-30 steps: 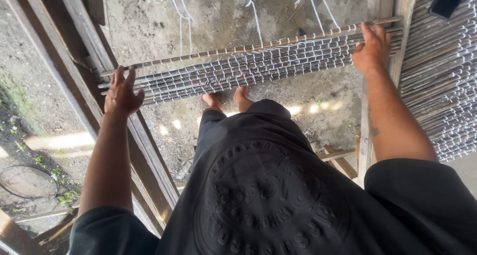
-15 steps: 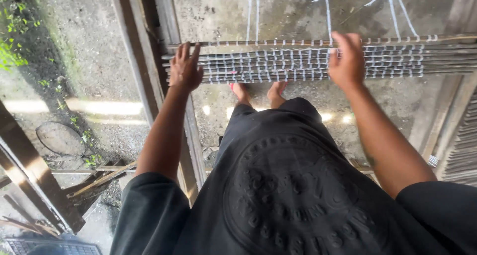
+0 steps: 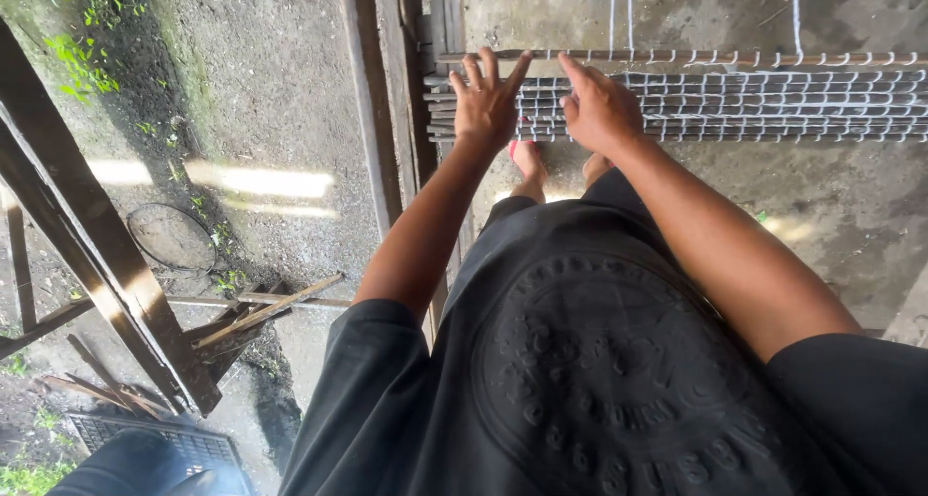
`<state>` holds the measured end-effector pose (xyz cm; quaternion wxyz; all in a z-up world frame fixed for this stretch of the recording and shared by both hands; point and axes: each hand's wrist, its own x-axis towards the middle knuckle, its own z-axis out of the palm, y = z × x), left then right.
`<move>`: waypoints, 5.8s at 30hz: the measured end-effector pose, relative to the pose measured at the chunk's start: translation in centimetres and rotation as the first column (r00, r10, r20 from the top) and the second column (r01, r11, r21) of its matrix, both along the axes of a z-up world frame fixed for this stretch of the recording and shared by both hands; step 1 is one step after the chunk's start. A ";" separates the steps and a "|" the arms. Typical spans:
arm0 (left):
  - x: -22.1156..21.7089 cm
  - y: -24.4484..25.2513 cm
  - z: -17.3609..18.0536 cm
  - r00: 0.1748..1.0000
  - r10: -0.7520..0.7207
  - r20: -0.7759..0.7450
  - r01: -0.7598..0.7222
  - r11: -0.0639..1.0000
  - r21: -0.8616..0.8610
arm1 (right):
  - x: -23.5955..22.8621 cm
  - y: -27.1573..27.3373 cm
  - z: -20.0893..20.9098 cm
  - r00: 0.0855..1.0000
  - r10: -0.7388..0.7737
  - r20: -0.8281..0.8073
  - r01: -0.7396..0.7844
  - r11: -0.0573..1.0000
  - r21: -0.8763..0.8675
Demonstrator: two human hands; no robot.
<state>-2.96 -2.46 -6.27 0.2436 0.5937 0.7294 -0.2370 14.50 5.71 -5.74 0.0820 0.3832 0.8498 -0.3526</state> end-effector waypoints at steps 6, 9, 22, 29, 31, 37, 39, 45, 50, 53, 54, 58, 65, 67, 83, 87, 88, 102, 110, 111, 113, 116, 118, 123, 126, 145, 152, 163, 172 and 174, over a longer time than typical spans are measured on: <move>-0.5 -0.1 -0.4 0.999 -0.041 -0.007 0.041 0.999 0.010 | -1.6 -0.6 -0.6 0.996 -0.009 0.091 0.008 1.000 0.020; -0.3 -0.1 -1.0 0.998 -0.046 -0.032 0.048 0.998 0.052 | -2.0 -0.9 -1.7 0.998 -0.008 0.065 0.006 0.999 0.035; -1.2 0.5 -0.7 0.999 -0.034 -0.002 0.034 0.997 0.063 | -2.5 -0.7 -2.7 0.999 -0.002 0.050 -0.003 0.995 0.098; -0.8 -1.1 -3.1 1.000 0.012 -0.005 -0.012 0.990 0.138 | -0.7 -1.8 -4.1 0.992 -0.094 -0.083 0.110 0.973 0.202; -0.7 -1.3 -2.7 0.999 0.033 0.007 -0.033 0.987 0.155 | -0.4 -2.0 -4.7 0.984 -0.138 -0.109 0.161 0.957 0.243; -0.5 -1.7 -2.2 0.993 0.065 0.095 -0.069 0.997 0.043 | -0.6 -1.4 -3.7 0.992 -0.116 0.042 0.112 0.990 0.085; -0.6 -1.9 -2.7 0.992 0.074 0.105 -0.079 0.996 0.042 | 0.1 -1.3 -3.9 0.984 -0.149 -0.093 0.162 0.973 0.165; -0.7 -1.9 -2.2 0.985 0.093 0.143 -0.097 0.995 0.021 | 1.3 -1.5 -5.9 0.983 -0.163 -0.082 0.176 0.965 0.194; -0.7 -1.9 -1.7 0.992 0.048 0.116 -0.048 0.999 0.003 | 1.3 -1.1 -5.0 0.984 -0.166 -0.060 0.176 0.954 0.242; -0.8 -1.7 -1.1 0.994 0.024 0.105 -0.023 1.000 -0.011 | 0.8 -1.3 -4.5 0.991 -0.123 -0.047 0.130 0.968 0.215; -0.9 -1.6 -0.9 0.995 0.017 0.103 -0.014 0.999 -0.031 | 0.6 -1.4 -4.3 0.996 -0.088 -0.025 0.091 0.983 0.162; -0.9 -1.5 -0.4 0.990 0.035 0.133 -0.030 0.999 -0.040 | 0.1 -1.3 -3.4 0.990 -0.071 0.118 0.060 0.993 0.098; -0.9 -1.4 -0.3 0.992 0.026 0.126 -0.019 0.998 -0.059 | 3.2 -1.3 -5.7 0.956 -0.293 0.000 0.282 0.919 0.274; -0.9 -1.3 -0.1 0.994 0.008 0.113 -0.001 0.998 -0.063 | 3.1 -1.2 -5.2 0.935 -0.352 0.045 0.329 0.907 0.265; -0.8 -1.2 -0.1 0.991 0.032 0.127 -0.024 0.997 -0.069 | 5.8 0.2 -4.6 0.928 -0.369 0.040 0.356 0.916 0.187; -0.9 -1.3 -0.7 0.994 0.023 0.104 -0.018 0.999 -0.051 | 7.2 0.6 -5.5 0.884 -0.468 0.019 0.452 0.863 0.227; -0.9 -1.4 -0.7 0.994 0.023 0.104 -0.018 0.999 -0.050 | 7.0 0.6 -4.9 0.884 -0.468 0.018 0.452 0.862 0.228; -1.1 -1.5 -0.6 0.994 0.024 0.107 -0.017 0.998 -0.064 | 6.6 0.6 -4.1 0.970 -0.237 -0.054 0.243 0.949 0.201; -1.0 -1.5 0.0 0.991 0.036 0.129 -0.028 0.997 -0.066 | 8.2 1.3 -5.2 0.905 -0.425 -0.016 0.418 0.883 0.214; -0.9 -1.6 -0.1 0.991 0.034 0.126 -0.026 0.998 -0.064 | 8.8 1.4 -6.2 0.854 -0.520 0.017 0.502 0.831 0.241; -0.9 -1.5 -0.2 0.991 0.035 0.126 -0.029 0.998 -0.053 | 8.9 1.4 -5.8 0.854 -0.519 0.040 0.499 0.839 0.218; -1.0 -1.4 -0.2 0.991 0.039 0.131 -0.034 0.999 -0.043 | 8.9 1.7 -4.3 0.886 -0.461 0.046 0.448 0.879 0.165; -0.9 -1.4 -0.3 0.989 0.042 0.139 -0.036 0.998 -0.045 | 9.3 1.8 -4.1 0.915 -0.403 0.031 0.396 0.909 0.134; -1.1 -1.3 -0.3 0.994 0.011 0.113 -0.004 0.998 -0.057 | 10.8 2.8 -5.3 0.791 -0.606 0.089 0.578 0.787 0.216; -1.0 -1.4 -0.3 0.995 -0.003 0.095 0.009 0.999 -0.054 | 10.7 2.7 -4.2 0.868 -0.489 0.086 0.474 0.868 0.146; -0.6 -1.3 -0.5 0.998 -0.026 0.053 0.029 0.998 -0.057 | 13.3 4.2 -3.4 0.822 -0.560 0.103 0.534 0.821 0.201; -0.5 -1.1 -0.2 0.998 -0.007 0.066 0.012 0.997 -0.080 | 12.3 3.8 -2.3 0.931 -0.353 0.095 0.341 0.932 0.127; -0.3 -1.1 0.0 0.997 -0.003 0.072 0.010 0.995 -0.099 | 15.1 4.8 -3.9 0.773 -0.626 0.100 0.603 0.775 0.191; -0.2 -1.0 0.5 0.998 0.005 0.070 0.003 0.994 -0.108 | 15.7 5.5 -3.4 0.764 -0.632 0.127 0.606 0.771 0.194; -0.1 -0.9 0.6 0.997 0.014 0.074 -0.006 0.994 -0.111 | 15.5 5.2 -2.3 0.853 -0.499 0.154 0.485 0.866 0.120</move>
